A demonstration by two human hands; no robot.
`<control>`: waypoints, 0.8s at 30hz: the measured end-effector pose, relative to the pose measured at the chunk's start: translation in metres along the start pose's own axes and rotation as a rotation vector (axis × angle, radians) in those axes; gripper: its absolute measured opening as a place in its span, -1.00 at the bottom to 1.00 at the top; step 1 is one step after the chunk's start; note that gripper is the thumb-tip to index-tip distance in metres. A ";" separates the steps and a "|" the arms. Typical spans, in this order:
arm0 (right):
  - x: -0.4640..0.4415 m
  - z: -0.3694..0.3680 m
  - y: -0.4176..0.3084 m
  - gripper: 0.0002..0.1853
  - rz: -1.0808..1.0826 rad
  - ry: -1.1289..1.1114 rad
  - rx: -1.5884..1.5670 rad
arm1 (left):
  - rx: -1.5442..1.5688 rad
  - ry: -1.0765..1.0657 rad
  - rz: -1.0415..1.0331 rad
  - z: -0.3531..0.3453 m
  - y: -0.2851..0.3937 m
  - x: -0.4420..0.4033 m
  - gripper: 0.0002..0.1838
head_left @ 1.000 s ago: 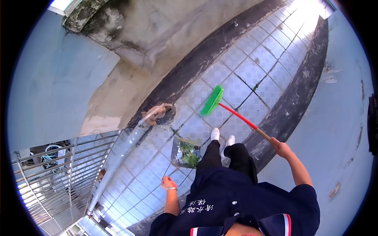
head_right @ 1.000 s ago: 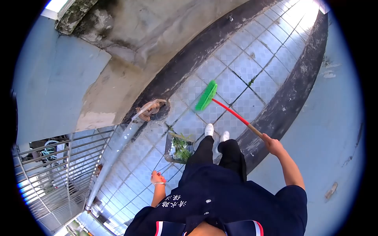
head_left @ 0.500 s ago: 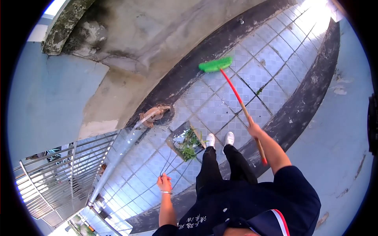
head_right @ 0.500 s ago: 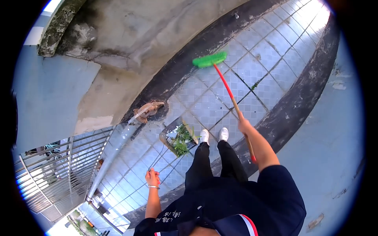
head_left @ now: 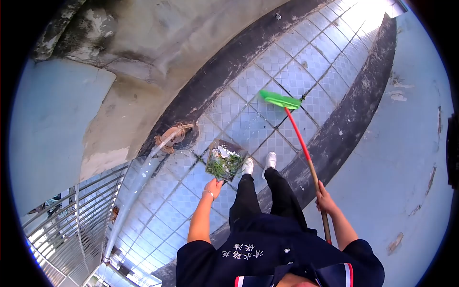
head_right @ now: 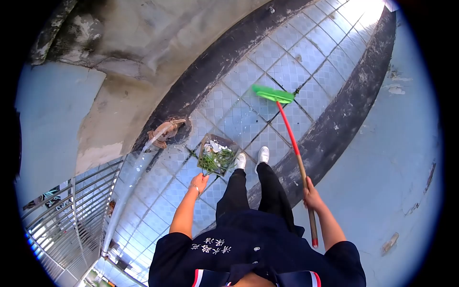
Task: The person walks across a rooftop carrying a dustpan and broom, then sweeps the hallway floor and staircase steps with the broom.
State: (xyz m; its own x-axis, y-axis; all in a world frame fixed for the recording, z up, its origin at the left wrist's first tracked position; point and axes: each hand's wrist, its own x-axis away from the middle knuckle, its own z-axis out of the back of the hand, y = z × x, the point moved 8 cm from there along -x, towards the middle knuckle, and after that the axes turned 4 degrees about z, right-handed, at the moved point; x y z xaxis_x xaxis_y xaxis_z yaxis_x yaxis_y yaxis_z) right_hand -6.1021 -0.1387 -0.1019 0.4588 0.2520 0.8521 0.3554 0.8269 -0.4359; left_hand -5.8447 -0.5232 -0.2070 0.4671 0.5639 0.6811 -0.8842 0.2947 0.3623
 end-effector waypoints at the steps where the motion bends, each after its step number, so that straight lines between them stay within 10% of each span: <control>1: -0.016 -0.002 -0.008 -0.43 0.014 0.030 -0.033 | -0.083 -0.040 -0.010 0.000 0.006 -0.007 -0.67; 7: -0.175 -0.004 -0.044 -0.29 0.275 0.213 0.427 | -0.158 -0.152 -0.019 -0.012 0.021 -0.048 -0.66; 13: -0.103 -0.115 -0.046 -0.22 0.363 -0.091 0.456 | -0.179 -0.260 0.021 -0.015 -0.006 -0.066 -0.69; 18: 0.012 -0.154 -0.059 -0.30 -0.016 -0.747 0.145 | -0.173 -0.327 0.074 -0.021 -0.016 -0.057 -0.68; 24: 0.079 -0.086 -0.060 -0.34 -0.157 -0.480 0.121 | -0.191 -0.298 0.095 -0.009 -0.010 -0.052 -0.68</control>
State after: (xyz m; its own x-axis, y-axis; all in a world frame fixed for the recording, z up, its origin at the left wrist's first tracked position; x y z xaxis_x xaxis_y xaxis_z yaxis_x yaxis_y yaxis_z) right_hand -6.0174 -0.2118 -0.0327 -0.0281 0.2987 0.9539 0.2799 0.9185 -0.2793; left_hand -5.8602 -0.5486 -0.2524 0.3386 0.3541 0.8718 -0.8952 0.4066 0.1826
